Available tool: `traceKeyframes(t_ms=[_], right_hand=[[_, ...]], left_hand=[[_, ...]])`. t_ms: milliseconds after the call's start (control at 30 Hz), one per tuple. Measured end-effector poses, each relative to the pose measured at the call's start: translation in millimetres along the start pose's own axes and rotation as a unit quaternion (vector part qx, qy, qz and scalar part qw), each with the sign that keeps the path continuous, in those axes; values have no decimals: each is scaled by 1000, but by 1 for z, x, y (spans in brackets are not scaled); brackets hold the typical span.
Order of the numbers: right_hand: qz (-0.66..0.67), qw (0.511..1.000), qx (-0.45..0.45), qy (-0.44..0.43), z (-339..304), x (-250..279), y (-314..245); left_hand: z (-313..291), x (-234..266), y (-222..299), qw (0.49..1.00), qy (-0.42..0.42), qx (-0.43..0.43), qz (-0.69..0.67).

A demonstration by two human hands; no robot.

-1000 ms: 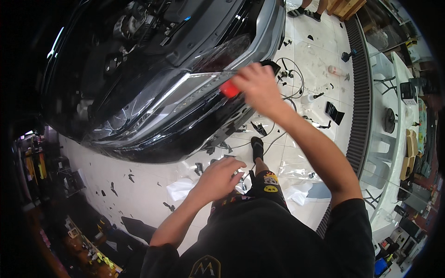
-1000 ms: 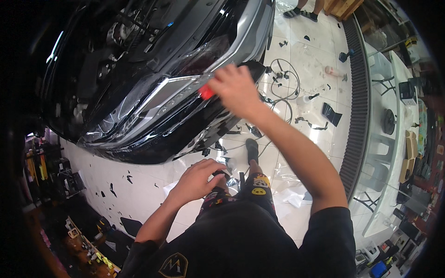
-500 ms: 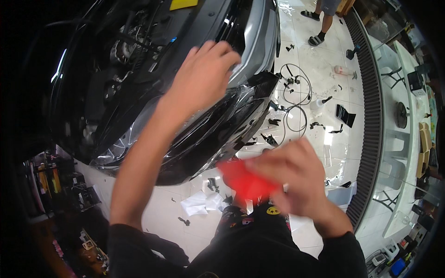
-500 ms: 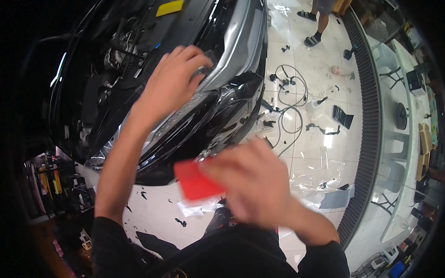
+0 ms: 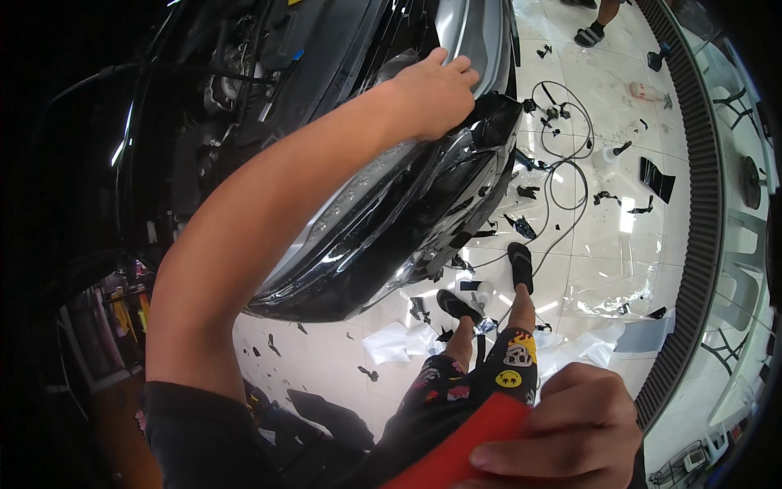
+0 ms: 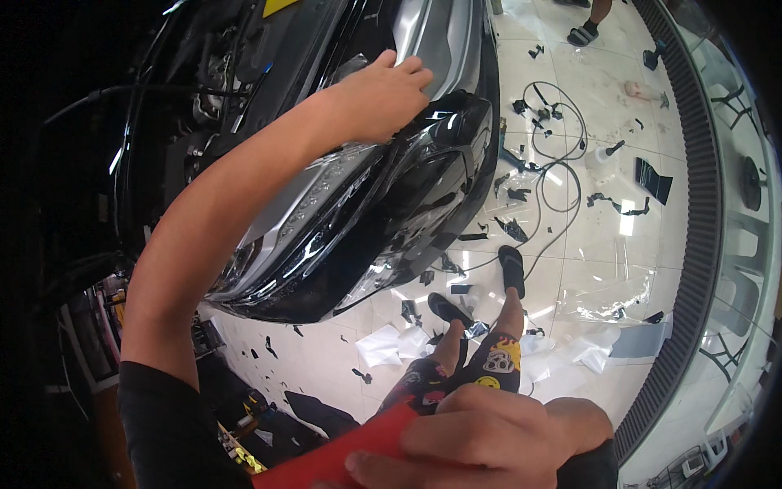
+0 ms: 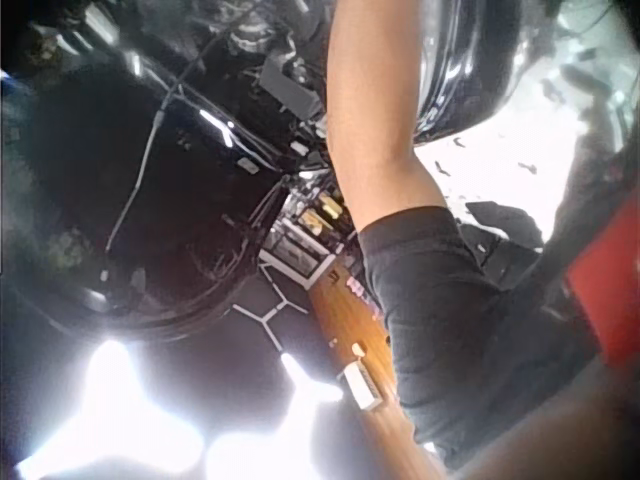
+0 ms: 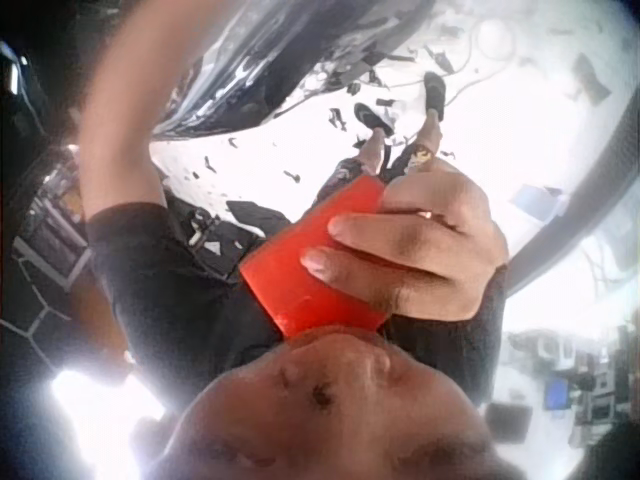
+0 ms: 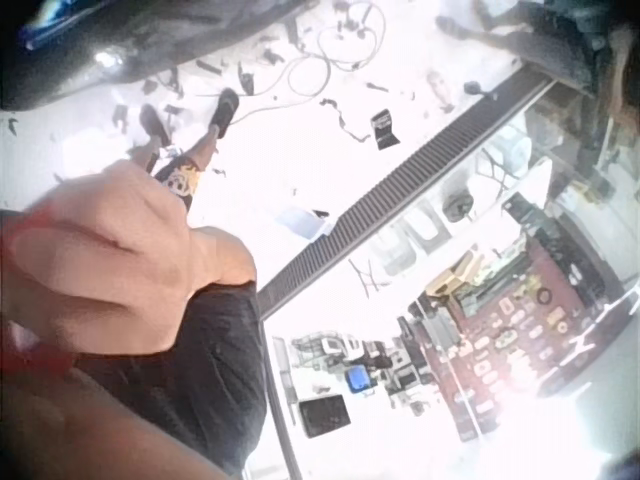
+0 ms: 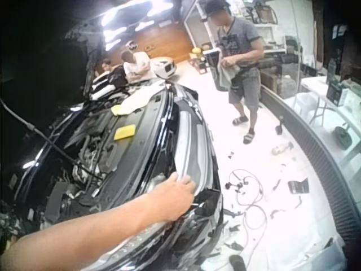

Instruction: The person applies a clear protective film to the front bumper and headlight area of a black car. They use a red squeegee to smooth the film and a blade to trim the edges, working around the contours of the vehicle's front end.

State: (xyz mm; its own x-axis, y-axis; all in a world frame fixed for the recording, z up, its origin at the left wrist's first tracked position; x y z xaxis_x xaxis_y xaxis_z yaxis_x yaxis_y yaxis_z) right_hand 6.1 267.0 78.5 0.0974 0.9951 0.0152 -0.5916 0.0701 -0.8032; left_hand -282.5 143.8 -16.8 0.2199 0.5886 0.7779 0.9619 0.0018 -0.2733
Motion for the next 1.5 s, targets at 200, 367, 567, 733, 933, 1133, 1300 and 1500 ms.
traceKeyframes(t_ms=[200, 367, 567, 733, 933, 1133, 1300, 1500], right_hand=[[68, 965, -140, -209, -12, 13, 45], [-124, 946, -298, 5, -5, -40, 193], [-204, 904, -368, -78, 43, -45, 265], [-221, 848, -462, -134, 58, -45, 266], [-271, 824, -486, -107, 61, -50, 270], [-113, 891, -430, -87, 50, -30, 292], [146, 829, -517, -156, 55, -22, 257], [110, 803, -520, -270, 78, 10, 276]], left_hand=[[-16, 32, 2, 983, 6, 22, -183], [-12, 27, -4, 986, 37, 37, -157], [-18, 34, -6, 993, 65, 23, -95], [-26, 29, -19, 997, 21, 64, -30], [-25, 48, -6, 997, 18, 69, -42], [-49, 8, 133, 791, 416, 322, -312], [-12, -23, 208, 625, 414, 573, -330], [21, -58, 202, 565, 475, 628, -245]])
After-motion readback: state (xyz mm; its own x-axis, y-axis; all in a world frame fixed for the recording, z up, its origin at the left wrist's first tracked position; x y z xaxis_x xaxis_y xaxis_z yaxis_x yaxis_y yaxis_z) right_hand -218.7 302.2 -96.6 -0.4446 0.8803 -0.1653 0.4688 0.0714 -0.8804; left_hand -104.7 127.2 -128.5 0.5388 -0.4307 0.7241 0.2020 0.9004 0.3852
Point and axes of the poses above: each hand's wrist, its own z-axis towards the middle knuckle, its own x-axis out of the back of the hand, y = z × x, the point moved 1 cm from there along z, towards the middle knuckle, and after that the axes turned 10 degrees about -x, right-handed, at the moved point
